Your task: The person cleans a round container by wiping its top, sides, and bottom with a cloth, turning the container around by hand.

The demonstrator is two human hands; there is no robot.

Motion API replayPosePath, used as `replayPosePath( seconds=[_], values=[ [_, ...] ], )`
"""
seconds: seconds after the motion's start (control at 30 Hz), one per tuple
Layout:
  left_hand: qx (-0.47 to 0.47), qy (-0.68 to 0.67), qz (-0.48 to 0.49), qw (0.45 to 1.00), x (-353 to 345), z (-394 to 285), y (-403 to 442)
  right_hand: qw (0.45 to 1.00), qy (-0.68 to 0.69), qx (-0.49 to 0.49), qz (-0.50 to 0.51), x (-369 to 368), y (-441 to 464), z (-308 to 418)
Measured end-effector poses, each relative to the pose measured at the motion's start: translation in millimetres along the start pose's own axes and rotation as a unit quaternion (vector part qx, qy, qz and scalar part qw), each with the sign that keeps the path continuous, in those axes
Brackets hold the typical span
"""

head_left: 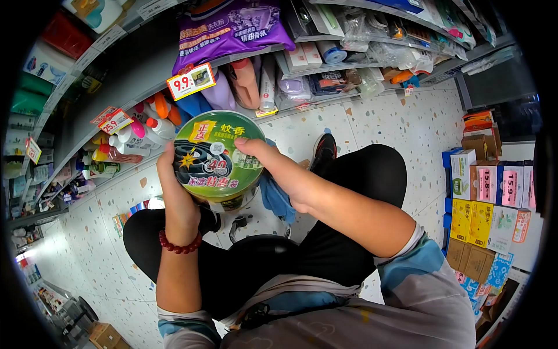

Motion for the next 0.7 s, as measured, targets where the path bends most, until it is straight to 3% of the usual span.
replayPosePath(
  seconds=[0.07, 0.13, 0.17, 0.27, 0.37, 0.5, 0.7],
  values=[
    [-0.013, -0.005, 0.008, 1.000, 0, -1, 0, 0.999, -0.037, 0.034, -0.014, 6, 2, 7],
    [-0.118, 0.084, 0.000, 0.990, -2, -17, -4, 0.997, -0.046, 0.056, 0.006, 2, 1, 12],
    [-0.118, 0.084, -0.002, 0.989, -1, -18, -6, 0.995, -0.056, 0.078, 0.026, -2, 0, 17],
    [-0.211, 0.112, 0.090, 0.967, -20, -35, -25, 0.982, -0.093, 0.156, 0.049, -11, -9, 36],
    [-0.217, 0.073, 0.129, 0.965, -27, -38, -33, 0.971, -0.096, 0.205, 0.079, -19, -14, 47],
    [-0.213, 0.076, 0.092, 0.970, -24, -38, -34, 0.961, -0.098, 0.239, 0.100, -26, -20, 57],
    [-0.215, 0.052, 0.115, 0.968, -21, -38, -31, 0.953, -0.110, 0.253, 0.125, -34, -23, 62]
  ],
)
Point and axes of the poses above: each hand's wrist, its own y-axis towards the middle knuckle, its own x-axis out of the back of the hand, z = x × y, the point moved 10 cm from there along y, towards the middle knuckle, and after that the axes turned 14 degrees about x, right-handed, at the moved point
